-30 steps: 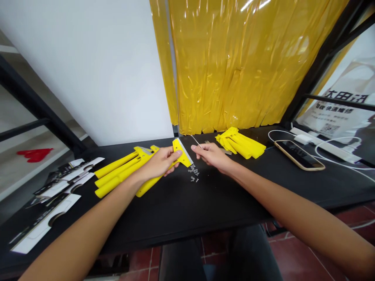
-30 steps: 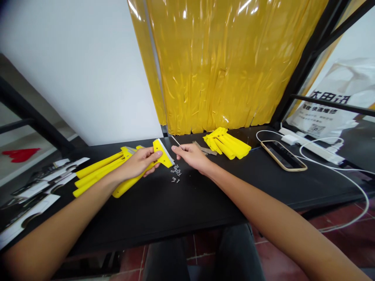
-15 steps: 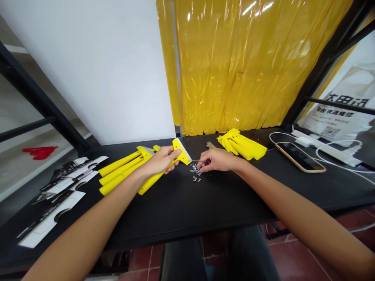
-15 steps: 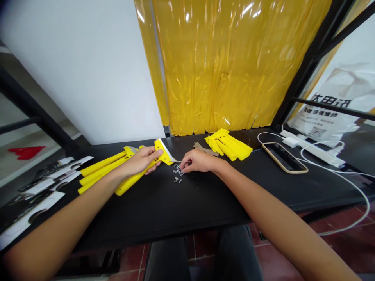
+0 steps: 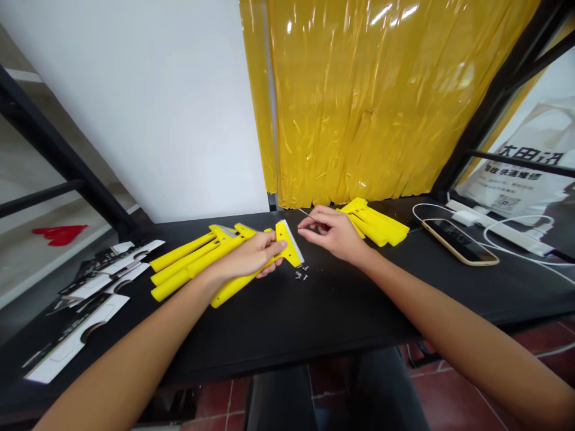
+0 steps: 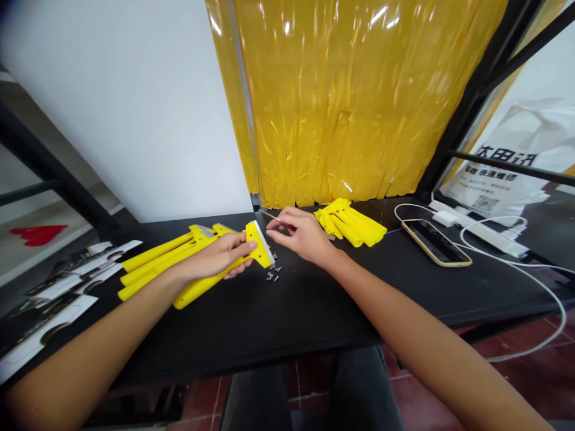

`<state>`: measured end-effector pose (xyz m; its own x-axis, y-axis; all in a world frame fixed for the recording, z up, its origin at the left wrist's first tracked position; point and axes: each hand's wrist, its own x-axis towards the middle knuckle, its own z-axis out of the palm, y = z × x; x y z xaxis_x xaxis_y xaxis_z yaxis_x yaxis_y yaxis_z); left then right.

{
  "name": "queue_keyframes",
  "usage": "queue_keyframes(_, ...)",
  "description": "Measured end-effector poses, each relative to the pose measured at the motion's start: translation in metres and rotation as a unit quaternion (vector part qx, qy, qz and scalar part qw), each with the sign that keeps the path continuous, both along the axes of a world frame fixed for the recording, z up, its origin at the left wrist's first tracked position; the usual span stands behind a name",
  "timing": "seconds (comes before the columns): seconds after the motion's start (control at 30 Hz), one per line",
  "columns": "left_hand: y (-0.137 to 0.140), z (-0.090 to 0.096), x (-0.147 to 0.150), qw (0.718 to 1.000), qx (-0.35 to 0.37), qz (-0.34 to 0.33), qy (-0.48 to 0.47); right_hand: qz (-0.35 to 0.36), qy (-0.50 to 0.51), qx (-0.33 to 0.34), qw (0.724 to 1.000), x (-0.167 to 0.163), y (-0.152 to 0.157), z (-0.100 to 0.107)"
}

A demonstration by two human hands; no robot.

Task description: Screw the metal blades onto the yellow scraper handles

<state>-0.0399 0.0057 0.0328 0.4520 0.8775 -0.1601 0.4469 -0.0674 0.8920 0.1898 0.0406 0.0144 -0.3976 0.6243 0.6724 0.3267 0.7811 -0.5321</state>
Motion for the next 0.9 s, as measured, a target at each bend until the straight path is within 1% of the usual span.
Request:
queue_keyframes(0.07, -0.007, 0.002, 0.005, 1.0, -0.009, -0.01, 0.008, 0.007, 0.008, 0.029, 1.0, -0.008, -0.008, -0.002)
queue_keyframes(0.17, -0.011, 0.001, 0.009, 1.0, 0.0, -0.022, 0.011, 0.022, -0.016, 0.047, 0.999, -0.016, -0.013, -0.008)
queue_keyframes(0.3, -0.01, -0.005, 0.008, 0.999, 0.015, -0.036, 0.022, 0.016, -0.031, 0.054, 0.998, -0.017, -0.01, -0.014)
queue_keyframes(0.47, -0.008, -0.013, 0.008, 0.998, 0.018, -0.036, 0.04, 0.049, -0.058, 0.096, 0.992, -0.012, -0.005, -0.018)
queue_keyframes(0.6, -0.008, -0.018, 0.008, 0.999, 0.017, -0.03, 0.028, 0.067, -0.094, 0.082, 0.99, -0.01, -0.005, -0.017)
queue_keyframes(0.67, -0.007, -0.019, 0.008, 0.999, 0.021, -0.03, 0.029, 0.063, -0.078, 0.055, 0.993, -0.012, -0.006, -0.014)
queue_keyframes(0.73, -0.007, -0.021, 0.006, 0.998, 0.032, -0.031, 0.043, 0.052, -0.044, 0.001, 0.998, -0.015, -0.008, -0.012)
queue_keyframes(0.8, -0.007, -0.022, 0.005, 0.997, 0.044, -0.029, 0.062, 0.049, -0.006, -0.087, 0.995, -0.019, -0.008, -0.011)
queue_keyframes(0.83, -0.008, -0.022, 0.005, 0.996, 0.05, -0.028, 0.069, 0.052, 0.016, -0.138, 0.989, -0.021, -0.009, -0.011)
queue_keyframes(0.9, -0.008, -0.022, 0.005, 0.995, 0.062, -0.029, 0.078, 0.057, 0.074, -0.238, 0.967, -0.024, -0.009, -0.011)
